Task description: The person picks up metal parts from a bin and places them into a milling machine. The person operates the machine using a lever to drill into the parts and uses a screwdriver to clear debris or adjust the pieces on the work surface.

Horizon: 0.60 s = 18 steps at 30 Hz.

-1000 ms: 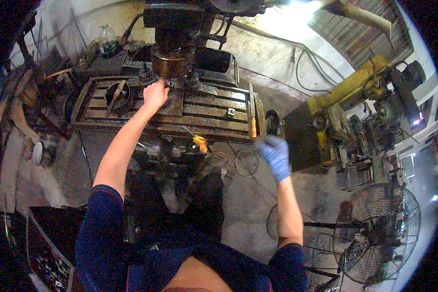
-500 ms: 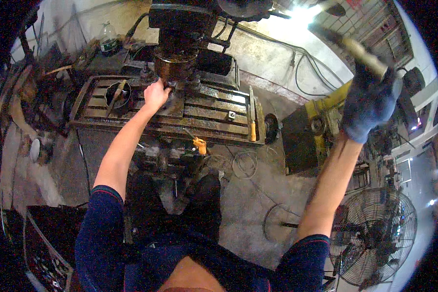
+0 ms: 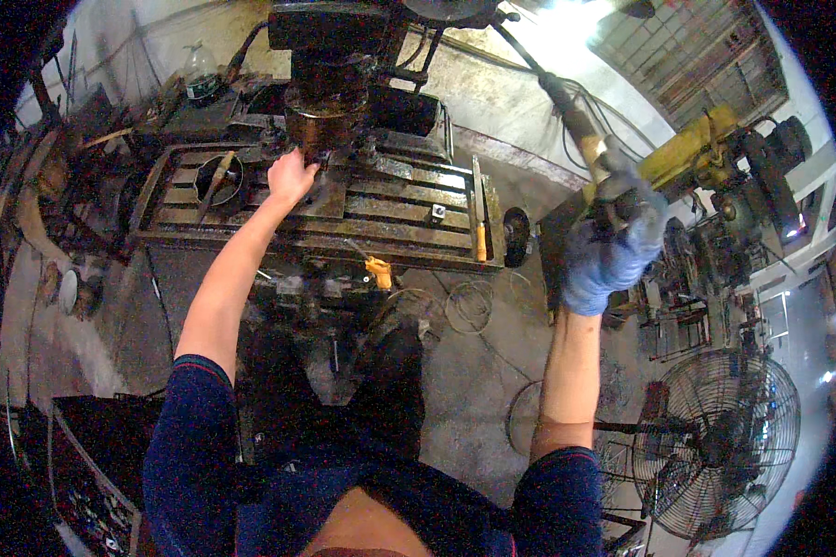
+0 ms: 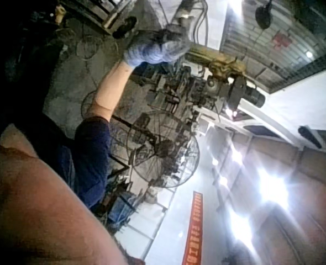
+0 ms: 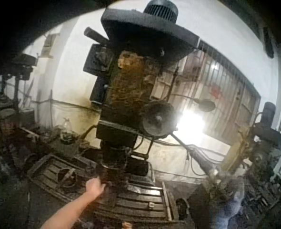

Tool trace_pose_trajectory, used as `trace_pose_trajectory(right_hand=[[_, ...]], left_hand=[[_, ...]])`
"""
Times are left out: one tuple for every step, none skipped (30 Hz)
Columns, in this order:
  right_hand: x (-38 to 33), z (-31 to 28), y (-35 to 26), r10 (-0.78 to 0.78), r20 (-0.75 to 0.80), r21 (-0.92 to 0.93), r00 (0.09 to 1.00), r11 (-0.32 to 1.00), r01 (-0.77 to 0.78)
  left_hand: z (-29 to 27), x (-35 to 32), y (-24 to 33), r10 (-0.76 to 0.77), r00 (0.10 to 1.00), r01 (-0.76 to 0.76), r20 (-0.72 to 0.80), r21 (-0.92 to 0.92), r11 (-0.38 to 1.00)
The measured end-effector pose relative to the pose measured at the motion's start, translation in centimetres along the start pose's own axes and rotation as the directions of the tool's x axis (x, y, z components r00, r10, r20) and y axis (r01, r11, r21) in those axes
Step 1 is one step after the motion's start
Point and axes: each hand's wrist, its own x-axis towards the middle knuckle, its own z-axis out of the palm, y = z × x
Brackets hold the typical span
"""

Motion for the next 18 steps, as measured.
trace_pose_trajectory(right_hand=[[-0.3, -0.1, 0.4, -0.013, 0.011, 0.064, 1.0, 0.998, 0.013], [-0.2, -0.1, 0.4, -0.024, 0.016, 0.095, 1.0, 0.995, 0.023], [-0.4, -0.2, 0.4, -0.028, 0.014, 0.124, 0.999, 0.992, 0.026], [-0.5, -0.4, 0.4, -0.033, 0.012, 0.152, 0.999, 0.988, 0.03], [-0.4, -0.7, 0.6, -0.026, 0.011, 0.118, 1.0, 0.993, 0.024], [-0.6, -0.3, 0.5, -0.036, -0.024, 0.029, 0.999, 0.999, 0.037], [-0.9, 0.3, 0.2, -0.048, -0.056, -0.059, 0.997, 0.997, 0.045], [-0.8, 0.4, 0.3, -0.025, -0.052, -0.011, 0.998, 1.0, 0.024], [-0.7, 0.5, 0.2, -0.004, -0.048, 0.03, 0.999, 1.0, 0.005], [-0.8, 0.3, 0.4, 0.003, -0.049, 0.073, 0.999, 0.997, 0.0], [-1.2, 0.1, 0.7, 0.011, -0.049, 0.118, 0.999, 0.993, -0.005], [-1.5, 0.1, 0.8, 0.016, -0.051, 0.162, 0.999, 0.987, -0.008], [-1.7, 0.1, 0.6, 0.035, -0.067, 0.136, 0.997, 0.99, -0.025], [-1.9, 0.3, 0.3, 0.053, -0.083, 0.112, 0.995, 0.993, -0.044], [-2.0, 0.5, 0.1, 0.072, -0.101, 0.101, 0.992, 0.993, -0.061], [-2.1, 0.3, 0.3, 0.059, -0.077, 0.116, 0.995, 0.992, -0.05], [-2.2, -0.3, 0.7, 0.046, -0.054, 0.13, 0.997, 0.991, -0.039], [-2.5, -0.4, 1.1, 0.036, -0.029, 0.153, 0.999, 0.988, -0.031]], left_hand=[[0.0, 0.1, -0.2, -0.002, 1.0, 0.002, -0.005, 0.006, 1.0], [0.1, 0.3, -0.4, 0.015, 1.0, -0.015, 0.001, 0.006, 1.0], [-0.3, 0.1, -0.3, 0.035, 0.999, -0.035, 0.012, 0.014, 0.999], [-0.6, -0.1, -0.3, 0.054, 0.998, -0.054, 0.024, 0.02, 0.998], [-0.7, -0.2, -0.5, 0.084, 0.996, -0.083, 0.028, -0.024, 0.996], [-1.2, -0.4, -0.9, 0.111, 0.993, -0.109, 0.028, -0.062, 0.992], [-1.7, -0.7, -1.2, 0.137, 0.99, -0.133, 0.028, -0.099, 0.986], [-2.3, -0.8, -1.8, 0.148, 0.986, -0.139, 0.072, -0.116, 0.983], [-3.9, -1.2, -1.7, 0.165, 0.979, -0.149, 0.116, -0.136, 0.979], [-5.1, -1.5, -1.8, 0.18, 0.971, -0.156, 0.159, -0.156, 0.975], [-5.3, -1.5, -2.8, 0.214, 0.964, -0.19, 0.155, -0.16, 0.969], [-6.6, -1.9, -2.9, 0.243, 0.951, -0.208, 0.191, -0.185, 0.96], [-8.4, -2.4, -2.7, 0.274, 0.934, -0.226, 0.23, -0.215, 0.95], [-9.9, -2.9, -2.6, 0.304, 0.915, -0.24, 0.267, -0.245, 0.939], [-11.4, -3.4, -3.2, 0.328, 0.905, -0.244, 0.272, -0.3, 0.922], [-12.7, -4.0, -3.4, 0.348, 0.902, -0.278, 0.256, -0.273, 0.921], [-14.3, -4.5, -3.6, 0.355, 0.888, -0.281, 0.293, -0.267, 0.922], [-15.9, -5.3, -4.4, 0.331, 0.887, -0.249, 0.32, -0.272, 0.93]])
